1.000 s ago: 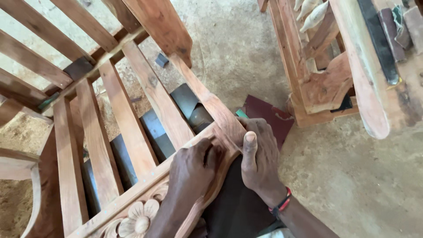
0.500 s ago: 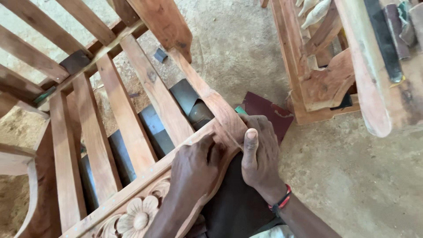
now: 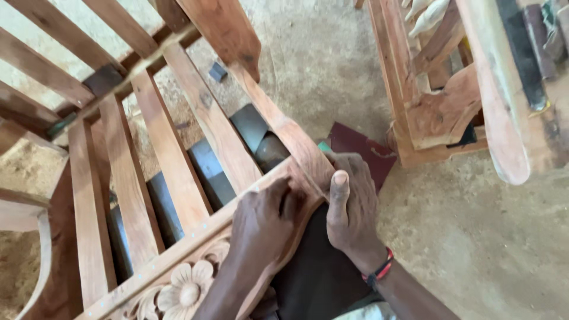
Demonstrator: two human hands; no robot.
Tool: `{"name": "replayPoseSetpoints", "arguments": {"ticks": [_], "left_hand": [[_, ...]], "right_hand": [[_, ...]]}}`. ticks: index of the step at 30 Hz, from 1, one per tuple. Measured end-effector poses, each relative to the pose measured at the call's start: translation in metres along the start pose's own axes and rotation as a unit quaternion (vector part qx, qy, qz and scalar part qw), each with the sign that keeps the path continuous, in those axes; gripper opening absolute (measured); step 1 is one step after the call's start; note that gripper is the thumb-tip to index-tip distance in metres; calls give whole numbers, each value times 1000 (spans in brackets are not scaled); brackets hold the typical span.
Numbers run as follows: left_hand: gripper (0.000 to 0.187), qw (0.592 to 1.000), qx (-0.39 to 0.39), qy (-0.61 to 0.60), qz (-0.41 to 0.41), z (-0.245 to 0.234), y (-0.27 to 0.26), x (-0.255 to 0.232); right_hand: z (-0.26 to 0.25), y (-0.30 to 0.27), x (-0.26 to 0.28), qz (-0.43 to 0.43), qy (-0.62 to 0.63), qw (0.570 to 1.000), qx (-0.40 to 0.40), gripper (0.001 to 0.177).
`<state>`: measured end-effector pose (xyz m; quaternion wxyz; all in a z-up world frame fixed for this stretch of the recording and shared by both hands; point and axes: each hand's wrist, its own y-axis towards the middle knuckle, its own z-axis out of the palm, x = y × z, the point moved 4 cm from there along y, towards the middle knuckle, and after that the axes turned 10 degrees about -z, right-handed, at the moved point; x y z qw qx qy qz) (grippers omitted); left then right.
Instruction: The person sands the intricate floral carvings on the backrest of a wooden chair using a small piece of sandpaper.
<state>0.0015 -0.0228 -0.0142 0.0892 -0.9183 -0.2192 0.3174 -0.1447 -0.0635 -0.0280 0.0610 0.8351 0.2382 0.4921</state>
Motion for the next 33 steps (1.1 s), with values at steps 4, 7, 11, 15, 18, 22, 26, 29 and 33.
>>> {"name": "replayPoseSetpoints", "arguments": {"ticks": [4, 7, 11, 15, 18, 22, 26, 29, 33], "left_hand": [[29, 982, 115, 37, -145, 1, 15, 8], [28, 995, 52, 20, -84, 1, 12, 8], [25, 998, 33, 23, -44, 4, 14, 11], [23, 1000, 5, -17, 11, 6, 2, 12], [26, 998, 47, 38, -33, -3, -9, 17], [27, 995, 58, 69, -46, 3, 4, 21], [30, 1000, 18, 20, -1, 0, -7, 22], [30, 1000, 17, -20, 7, -1, -8, 21], [27, 999, 26, 36, -3, 15, 10, 14]], "right_hand": [[0, 2, 1, -8, 8, 1000, 8, 64], [0, 0, 0, -5, 7, 1000, -1, 62], [0, 5, 2, -18, 2, 1000, 1, 63], [0, 0, 2, -19, 3, 1000, 3, 63], [0, 4, 2, -12, -2, 1000, 1, 64], [3, 2, -2, -19, -3, 1000, 2, 63], [3, 4, 1, -22, 6, 1000, 8, 64], [2, 3, 1, -16, 1, 1000, -1, 64], [3, 0, 1, -26, 8, 1000, 10, 63]]}}
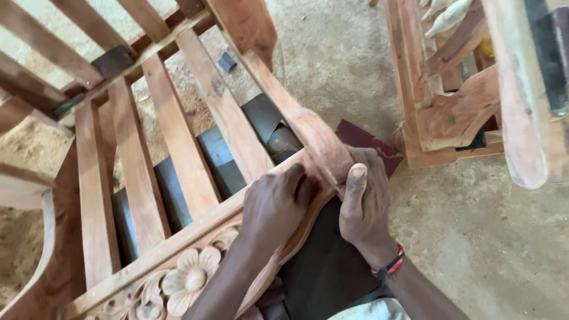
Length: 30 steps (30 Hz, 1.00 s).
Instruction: The person sands the intricate floral carvings on the backrest of a wooden chair using a small piece of sandpaper.
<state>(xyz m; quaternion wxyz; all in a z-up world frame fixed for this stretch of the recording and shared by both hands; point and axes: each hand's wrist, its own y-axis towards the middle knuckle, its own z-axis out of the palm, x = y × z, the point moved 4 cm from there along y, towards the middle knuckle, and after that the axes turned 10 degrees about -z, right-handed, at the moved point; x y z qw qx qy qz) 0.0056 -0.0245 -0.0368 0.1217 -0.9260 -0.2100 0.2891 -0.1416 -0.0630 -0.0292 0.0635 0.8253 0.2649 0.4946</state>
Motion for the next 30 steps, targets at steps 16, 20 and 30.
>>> {"name": "replayPoseSetpoints", "arguments": {"ticks": [16, 20, 30], "left_hand": [[21, 986, -10, -127, -111, -37, -46, 12], [25, 951, 75, -155, -255, -51, -51, 26], [32, 998, -16, -62, -22, -19, -46, 18]], "right_hand": [[0, 0, -2, -13, 7, 1000, -23, 60], [2, -3, -8, -5, 56, 998, 8, 64], [3, 0, -19, 77, 168, 982, 37, 64]]}}
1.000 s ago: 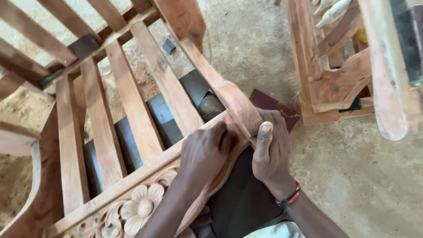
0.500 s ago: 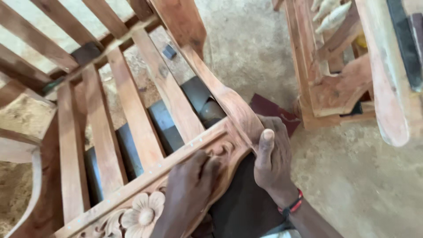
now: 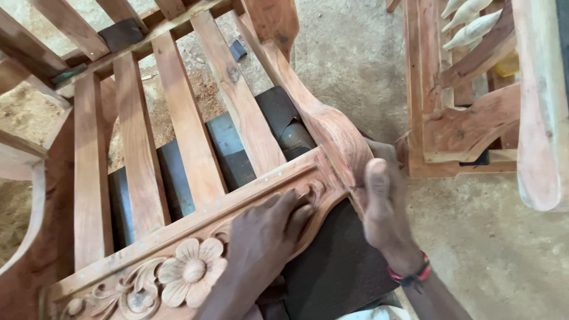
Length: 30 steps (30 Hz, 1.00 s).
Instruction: The person sands the intricate floral carvings on the backrest of a wooden chair using a small piece of sandpaper.
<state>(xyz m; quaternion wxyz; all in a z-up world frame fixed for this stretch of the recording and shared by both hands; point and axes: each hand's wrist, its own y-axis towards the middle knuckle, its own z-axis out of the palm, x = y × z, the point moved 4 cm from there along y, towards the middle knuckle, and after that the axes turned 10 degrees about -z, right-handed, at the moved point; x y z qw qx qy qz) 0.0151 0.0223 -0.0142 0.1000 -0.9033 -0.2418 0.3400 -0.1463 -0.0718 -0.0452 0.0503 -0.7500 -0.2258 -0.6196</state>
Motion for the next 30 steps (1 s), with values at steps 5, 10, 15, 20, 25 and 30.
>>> {"name": "replayPoseSetpoints", "arguments": {"ticks": [5, 10, 15, 20, 25, 30], "left_hand": [[30, 999, 3, 41, 0, 15, 24, -9], [28, 1000, 28, 7, 3, 8, 19, -2], [25, 999, 32, -18, -33, 20, 26, -11], [26, 999, -6, -32, 2, 15, 36, -17], [24, 998, 45, -13, -52, 16, 23, -12], [17, 1000, -9, -14, 26, 27, 32, -19]], "right_hand": [[4, 4, 1, -7, 2, 1000, 24, 68], [8, 7, 2, -23, 28, 999, 24, 71], [10, 3, 1, 1, 18, 1000, 23, 71], [10, 3, -2, -2, 6, 1000, 11, 70], [11, 3, -2, -10, 3, 1000, -1, 70], [9, -4, -3, 17, -2, 1000, 15, 73]]}}
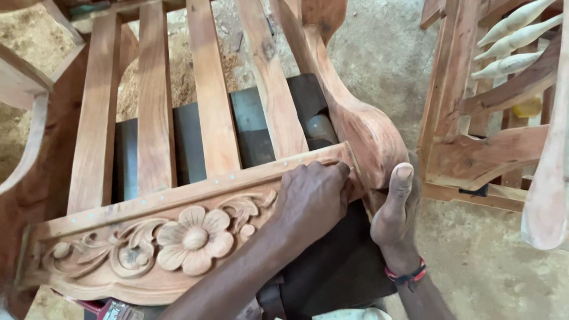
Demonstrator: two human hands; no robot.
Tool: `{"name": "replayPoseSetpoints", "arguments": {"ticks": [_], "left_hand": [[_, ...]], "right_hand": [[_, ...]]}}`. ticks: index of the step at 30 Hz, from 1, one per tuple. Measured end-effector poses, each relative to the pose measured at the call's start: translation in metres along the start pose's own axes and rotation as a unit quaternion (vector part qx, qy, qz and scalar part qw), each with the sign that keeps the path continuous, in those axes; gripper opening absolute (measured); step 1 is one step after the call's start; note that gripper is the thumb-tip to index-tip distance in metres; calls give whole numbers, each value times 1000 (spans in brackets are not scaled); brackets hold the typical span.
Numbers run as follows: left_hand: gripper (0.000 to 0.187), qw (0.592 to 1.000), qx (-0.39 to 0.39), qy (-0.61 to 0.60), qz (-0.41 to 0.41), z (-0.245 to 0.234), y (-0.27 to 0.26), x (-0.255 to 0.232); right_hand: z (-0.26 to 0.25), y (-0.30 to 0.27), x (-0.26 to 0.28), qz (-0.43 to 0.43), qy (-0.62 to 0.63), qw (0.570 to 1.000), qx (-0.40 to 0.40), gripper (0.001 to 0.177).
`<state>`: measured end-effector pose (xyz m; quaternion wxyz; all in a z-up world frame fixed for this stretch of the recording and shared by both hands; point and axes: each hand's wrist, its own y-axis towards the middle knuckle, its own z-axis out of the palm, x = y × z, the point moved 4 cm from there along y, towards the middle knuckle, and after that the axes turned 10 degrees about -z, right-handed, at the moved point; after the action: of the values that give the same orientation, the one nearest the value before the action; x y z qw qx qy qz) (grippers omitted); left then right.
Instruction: The person sands the intricate floral carvings on the backrest of a wooden chair using a small piece of sandpaper.
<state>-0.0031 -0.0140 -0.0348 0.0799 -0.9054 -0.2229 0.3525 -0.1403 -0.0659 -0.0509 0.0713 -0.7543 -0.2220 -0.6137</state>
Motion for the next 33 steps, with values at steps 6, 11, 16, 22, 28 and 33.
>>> {"name": "replayPoseSetpoints", "arguments": {"ticks": [6, 11, 16, 22, 28, 33], "left_hand": [[21, 998, 43, 11, -39, -5, -2, 7], [16, 1000, 6, -3, 26, -4, -10, 3], [15, 999, 30, -8, 42, -3, -3, 2], [15, 998, 26, -11, 63, -10, -9, 1], [14, 997, 43, -16, 56, -5, -15, 4], [20, 997, 18, -3, 72, -6, 4, 0]], "right_hand": [[0, 9, 1, -21, 5, 1000, -10, 73], [-1, 4, 0, -12, -9, 1000, -5, 71], [0, 5, -1, -3, -5, 1000, -10, 69], [0, 9, 9, -85, -53, 995, -23, 67], [0, 4, 9, -47, -49, 998, -18, 65], [-3, 5, 4, -72, -95, 993, -20, 64]]}}
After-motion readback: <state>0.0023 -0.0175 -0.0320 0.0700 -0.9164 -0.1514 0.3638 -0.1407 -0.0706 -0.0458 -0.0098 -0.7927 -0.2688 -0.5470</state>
